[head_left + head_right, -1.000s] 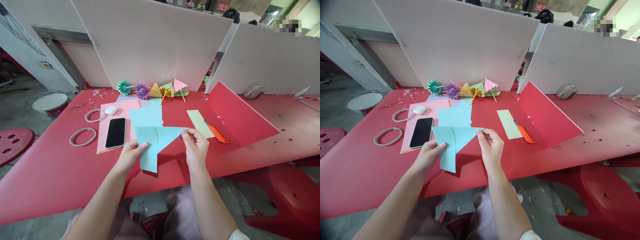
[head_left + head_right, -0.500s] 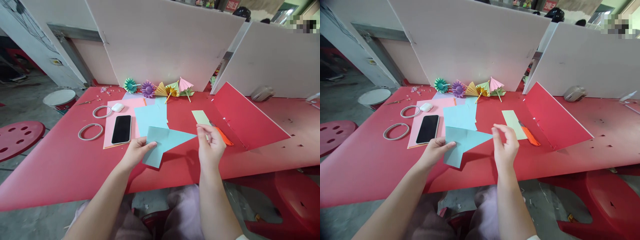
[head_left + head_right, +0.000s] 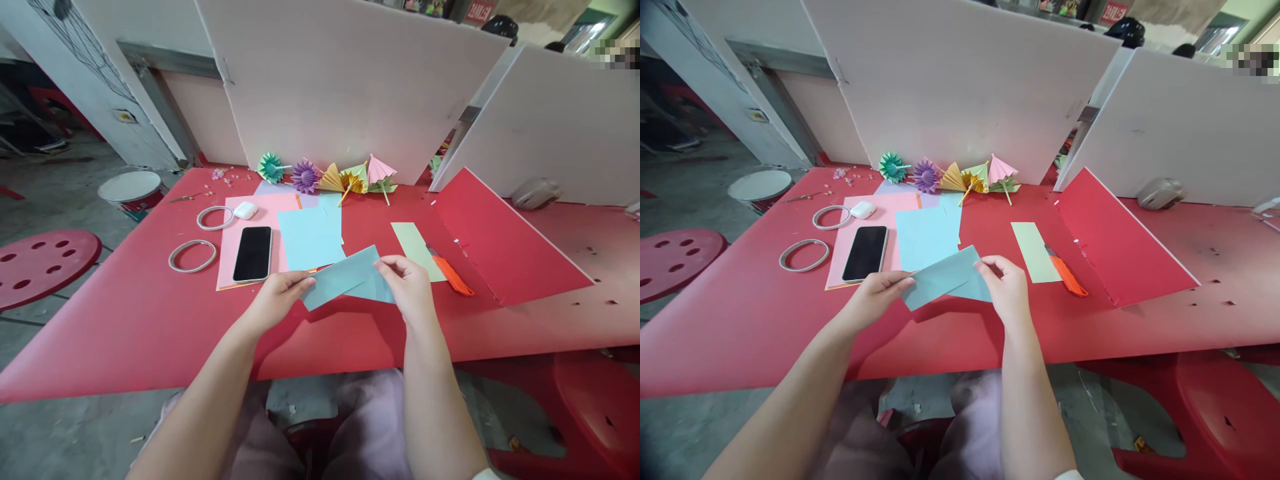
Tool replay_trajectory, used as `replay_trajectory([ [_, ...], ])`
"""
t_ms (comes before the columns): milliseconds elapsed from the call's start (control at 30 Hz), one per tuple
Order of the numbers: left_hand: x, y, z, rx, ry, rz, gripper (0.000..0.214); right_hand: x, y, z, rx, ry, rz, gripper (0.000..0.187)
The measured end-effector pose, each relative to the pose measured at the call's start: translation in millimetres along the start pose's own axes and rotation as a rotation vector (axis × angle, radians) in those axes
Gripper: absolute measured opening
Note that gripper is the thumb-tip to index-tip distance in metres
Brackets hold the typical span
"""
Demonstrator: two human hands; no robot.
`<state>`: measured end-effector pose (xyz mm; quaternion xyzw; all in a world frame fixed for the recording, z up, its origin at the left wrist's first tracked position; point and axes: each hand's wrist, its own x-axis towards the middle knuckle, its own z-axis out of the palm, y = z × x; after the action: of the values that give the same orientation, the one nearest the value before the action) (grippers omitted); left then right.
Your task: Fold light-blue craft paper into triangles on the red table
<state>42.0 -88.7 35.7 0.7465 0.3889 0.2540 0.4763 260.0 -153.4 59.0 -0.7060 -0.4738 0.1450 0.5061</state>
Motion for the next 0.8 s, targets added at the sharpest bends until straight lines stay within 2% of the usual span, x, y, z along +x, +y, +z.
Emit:
replay_trajectory([
  [67, -0.7, 3.3, 1.5, 0.043, 0.04, 0.013, 0.034, -0.8, -2.2, 2.5, -0.098, 0.124, -0.22, 0.021],
  [133, -1.5, 6.3, 6.0, 0.106, 0.059, 0.034, 0.035, -3.7, -8.8, 8.2, -0.215, 0.126, -0.506, 0.022],
  [200, -2.4, 8.5, 11.0, 0.161, 0.059, 0.07, 0.034, -6.7, -17.0, 15.9, -0.301, -0.051, -0.724, 0.018],
  [267, -3.3, 10.2, 14.1, 0.197, 0.056, 0.109, 0.033, -7.8, -23.5, 24.3, -0.366, -0.263, -0.807, 0.019],
  [367, -4.2, 11.5, 13.5, 0.227, 0.053, 0.137, 0.032, -4.7, -28.9, 35.0, -0.452, -0.433, -0.795, 0.022],
  [533, -6.5, 10.3, 1.8, 0.23, 0.084, 0.111, 0.033, 6.9, -33.2, 38.0, -0.498, -0.469, -0.768, 0.02],
  [633, -10.0, 8.6, -7.7, 0.21, 0.085, 0.084, 0.035, 13.9, -31.9, 26.8, -0.449, -0.451, -0.691, 0.015],
  [800, -14.1, 4.4, -19.1, 0.175, 0.088, 0.058, 0.036, 23.4, -16.3, -0.8, -0.347, -0.457, -0.441, 0.009],
])
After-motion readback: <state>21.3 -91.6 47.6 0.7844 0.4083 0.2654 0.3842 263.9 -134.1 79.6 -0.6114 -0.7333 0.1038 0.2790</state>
